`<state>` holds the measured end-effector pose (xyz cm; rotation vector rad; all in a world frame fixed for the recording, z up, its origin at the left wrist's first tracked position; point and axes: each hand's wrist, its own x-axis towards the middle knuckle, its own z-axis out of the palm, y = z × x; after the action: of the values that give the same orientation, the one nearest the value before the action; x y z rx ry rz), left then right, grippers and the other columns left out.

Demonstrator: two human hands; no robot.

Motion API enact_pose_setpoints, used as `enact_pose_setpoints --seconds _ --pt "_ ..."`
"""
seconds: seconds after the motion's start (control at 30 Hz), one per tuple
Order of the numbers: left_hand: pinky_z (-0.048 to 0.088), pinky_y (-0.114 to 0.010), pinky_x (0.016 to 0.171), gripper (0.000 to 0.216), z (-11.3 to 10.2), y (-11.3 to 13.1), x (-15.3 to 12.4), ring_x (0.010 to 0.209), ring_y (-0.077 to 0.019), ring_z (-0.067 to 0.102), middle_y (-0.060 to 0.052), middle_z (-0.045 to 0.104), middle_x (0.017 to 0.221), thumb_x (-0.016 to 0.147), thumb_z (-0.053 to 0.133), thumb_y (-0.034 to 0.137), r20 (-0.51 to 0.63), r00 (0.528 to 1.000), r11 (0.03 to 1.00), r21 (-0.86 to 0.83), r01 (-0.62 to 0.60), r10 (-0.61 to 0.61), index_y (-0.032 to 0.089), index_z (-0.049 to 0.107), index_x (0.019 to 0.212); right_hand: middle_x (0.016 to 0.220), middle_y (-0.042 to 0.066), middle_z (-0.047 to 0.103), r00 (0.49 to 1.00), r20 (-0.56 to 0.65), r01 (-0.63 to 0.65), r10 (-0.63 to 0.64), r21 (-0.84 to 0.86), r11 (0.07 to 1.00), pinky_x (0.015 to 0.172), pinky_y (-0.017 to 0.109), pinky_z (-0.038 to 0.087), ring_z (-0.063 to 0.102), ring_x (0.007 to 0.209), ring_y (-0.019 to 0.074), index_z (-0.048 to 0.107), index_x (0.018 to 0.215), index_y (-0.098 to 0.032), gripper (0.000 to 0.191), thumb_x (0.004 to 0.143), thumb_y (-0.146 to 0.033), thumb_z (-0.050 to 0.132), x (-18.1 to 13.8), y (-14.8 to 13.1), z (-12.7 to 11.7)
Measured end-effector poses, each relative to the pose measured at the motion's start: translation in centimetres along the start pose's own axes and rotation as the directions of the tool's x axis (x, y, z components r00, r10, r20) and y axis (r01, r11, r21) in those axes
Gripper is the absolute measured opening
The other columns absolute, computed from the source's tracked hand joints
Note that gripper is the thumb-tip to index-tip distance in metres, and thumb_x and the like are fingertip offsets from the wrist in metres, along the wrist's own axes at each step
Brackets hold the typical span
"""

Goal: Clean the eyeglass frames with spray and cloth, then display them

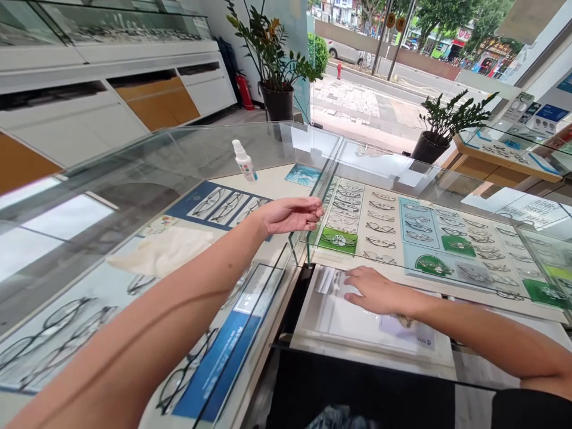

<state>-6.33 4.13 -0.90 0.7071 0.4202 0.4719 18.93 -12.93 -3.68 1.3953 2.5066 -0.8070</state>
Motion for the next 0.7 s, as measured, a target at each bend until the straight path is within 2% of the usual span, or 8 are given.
enact_pose_setpoints --seconds 0.07,0.13,0.3,0.4,0.47,0.57,0.63,0.7 --pt "0.057 -0.026 0.062 0.013 -0.2 0.1 -0.1 0.06 -0.0116 0.055 -0.006 0.062 0.079 0.088 0.069 0.012 -0.039 0.999 1.0 -0.007 0.001 -0.001 0.013 0.061 0.078 0.133 0.016 0.07 0.999 0.043 0.007 -0.009 0.057 0.998 0.109 0.05 0.05 0.062 0.128 0.0341 0.076 0.121 -0.02 0.043 0.103 -0.048 0.048 -2.9 -0.6 -0.3" --pt "0.057 -0.027 0.061 0.01 -0.3 0.3 -0.1 0.06 -0.0122 0.056 -0.006 0.061 0.078 0.087 0.069 0.011 -0.082 0.997 1.0 -0.007 0.001 -0.002 0.013 0.062 0.08 0.131 0.014 0.072 1.0 0.018 -0.009 0.007 0.088 0.996 0.105 0.048 0.053 0.066 0.123 0.0319 0.076 0.12 -0.022 0.044 0.104 -0.05 0.047 -6.1 -0.9 -0.4" --pt "0.054 -0.026 0.058 0.012 0.0 0.6 -0.5 0.062 -0.0139 0.056 -0.006 0.059 0.076 0.09 0.06 0.009 -0.194 0.981 0.999 0.043 -0.001 0.009 0.014 0.062 0.079 0.127 0.013 0.075 0.97 -0.239 -0.019 0.042 0.096 0.995 0.104 0.044 0.055 0.07 0.117 0.0269 0.073 0.124 -0.023 0.041 0.107 -0.044 0.042 -13.8 -0.7 1.6" --pt "0.051 -0.026 0.056 0.027 0.9 0.8 -0.8 0.06 -0.0132 0.053 -0.006 0.057 0.074 0.098 0.043 0.008 -0.288 0.958 0.997 0.078 0.019 0.004 0.015 0.059 0.077 0.129 0.014 0.074 0.934 -0.32 -0.141 0.16 0.083 0.987 0.101 0.045 0.057 0.07 0.118 0.0283 0.071 0.127 -0.02 0.041 0.106 -0.041 0.043 -17.0 -0.6 3.8" --pt "0.05 -0.025 0.056 0.037 1.4 0.9 -1.1 0.06 -0.0124 0.051 -0.005 0.056 0.072 0.102 0.03 0.007 -0.339 0.941 0.995 0.098 0.031 0.004 0.015 0.055 0.076 0.128 0.014 0.074 0.889 -0.392 -0.226 0.235 0.069 0.972 0.099 0.046 0.058 0.07 0.117 0.0288 0.071 0.127 -0.02 0.04 0.105 -0.039 0.044 -18.0 -0.7 5.5" --pt "0.047 -0.023 0.058 0.042 1.8 1.1 -1.2 0.062 -0.0115 0.05 -0.004 0.055 0.071 0.105 0.021 0.009 -0.369 0.929 0.992 0.122 0.033 0.014 0.015 0.051 0.077 0.13 0.015 0.074 0.76 -0.611 -0.316 0.222 -0.048 0.948 0.1 0.05 0.055 0.067 0.119 0.0327 0.07 0.128 -0.018 0.039 0.102 -0.037 0.047 -18.0 -0.9 7.9" --pt "0.047 -0.022 0.058 0.041 1.6 1.2 -1.2 0.063 -0.0116 0.051 -0.004 0.055 0.072 0.106 0.02 0.01 -0.366 0.93 0.99 0.137 0.025 0.027 0.016 0.049 0.078 0.129 0.016 0.074 0.622 -0.767 -0.394 0.154 -0.137 0.909 0.1 0.049 0.051 0.065 0.121 0.0344 0.069 0.128 -0.018 0.038 0.099 -0.036 0.052 -17.1 -0.7 9.0" --pt "0.049 -0.023 0.057 0.036 1.1 1.2 -1.1 0.061 -0.012 0.052 -0.004 0.054 0.073 0.104 0.024 0.01 -0.365 0.93 0.99 0.141 0.005 0.047 0.016 0.049 0.079 0.124 0.015 0.076 0.454 -0.889 -0.462 0.057 -0.18 0.868 0.099 0.046 0.049 0.065 0.119 0.0327 0.069 0.126 -0.018 0.036 0.097 -0.034 0.056 -16.0 -0.1 9.5"
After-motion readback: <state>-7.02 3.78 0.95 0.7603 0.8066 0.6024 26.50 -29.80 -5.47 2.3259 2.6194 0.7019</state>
